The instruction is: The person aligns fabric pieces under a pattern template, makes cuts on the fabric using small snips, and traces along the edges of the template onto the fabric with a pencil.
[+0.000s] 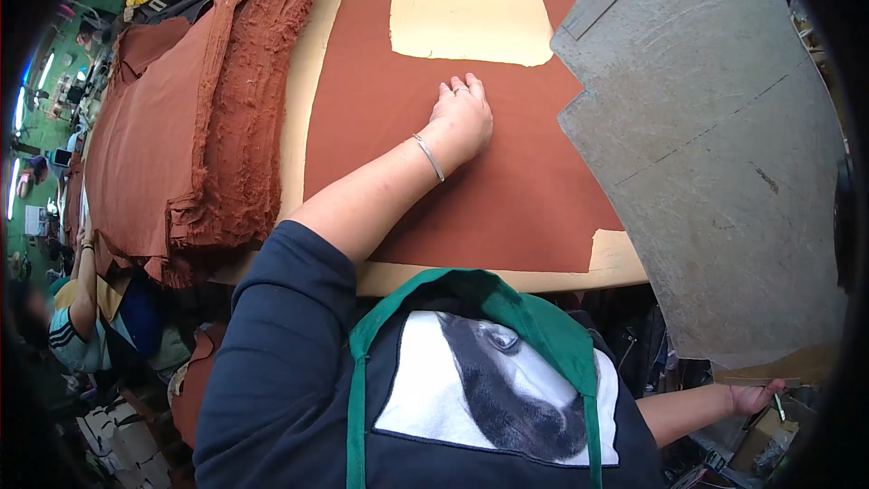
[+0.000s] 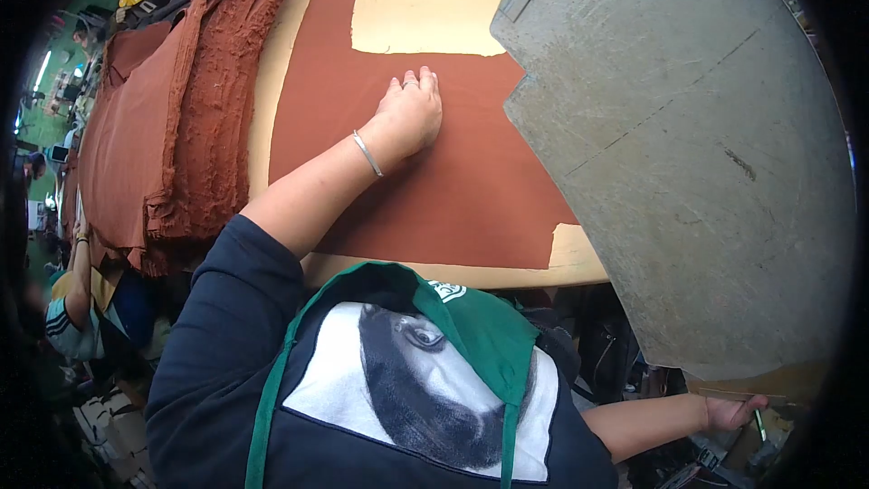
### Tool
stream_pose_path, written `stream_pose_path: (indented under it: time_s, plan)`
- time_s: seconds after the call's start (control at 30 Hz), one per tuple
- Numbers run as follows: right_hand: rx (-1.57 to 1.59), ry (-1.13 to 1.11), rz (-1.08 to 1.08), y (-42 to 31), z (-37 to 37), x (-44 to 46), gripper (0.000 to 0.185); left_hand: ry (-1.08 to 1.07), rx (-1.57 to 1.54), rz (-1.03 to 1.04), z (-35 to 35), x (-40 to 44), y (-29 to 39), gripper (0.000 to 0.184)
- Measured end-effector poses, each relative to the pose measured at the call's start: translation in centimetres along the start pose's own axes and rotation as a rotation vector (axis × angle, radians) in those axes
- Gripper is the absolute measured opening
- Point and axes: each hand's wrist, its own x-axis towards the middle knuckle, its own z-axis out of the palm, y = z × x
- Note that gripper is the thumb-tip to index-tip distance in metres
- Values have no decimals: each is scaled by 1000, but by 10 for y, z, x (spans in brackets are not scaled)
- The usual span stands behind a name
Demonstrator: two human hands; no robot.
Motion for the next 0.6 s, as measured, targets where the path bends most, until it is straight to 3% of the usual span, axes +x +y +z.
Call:
stream_pose_path:
  time_s: [0.03, 0.17, 0.2, 0.23, 0.27, 0.3, 0.33, 0.4, 0.53, 0.57, 0.6]
  plan:
    - [13, -10, 28, 3, 0, -2, 51, 23, -9, -15, 1, -1, -1, 42]
    - [13, -167, 224, 43, 6, -12, 47, 255, -694, 129, 26, -1, -60, 36]
    - [15, -245, 307, 57, 10, -16, 45, 95, -823, 192, 6, -10, -82, 34]
    - [11, -324, 389, 72, 14, -19, 42, 213, -984, 143, 13, -17, -95, 31]
    - [-10, -396, 467, 88, 21, -23, 40, 289, -799, 82, 8, -30, -110, 30]
    - [-191, -431, 405, 106, 34, -29, 37, 284, -547, -64, 31, -30, -129, 26]
    - [-370, -467, 342, 124, 53, -38, 35, 184, -379, -210, 12, -46, -129, 21]
    - [-134, -721, 623, 149, 98, -64, 31, -7, -135, -331, -25, -68, -120, 18]
    - [-640, -903, 475, 226, 121, -81, 26, 48, 36, -188, -42, -76, -76, 11]
    - [-807, -953, 397, 238, 125, -84, 26, -36, 10, -133, -45, -71, -63, 12]
    - [-965, -1001, 163, 242, 132, -90, 25, -101, 40, -50, -48, -67, -50, 14]
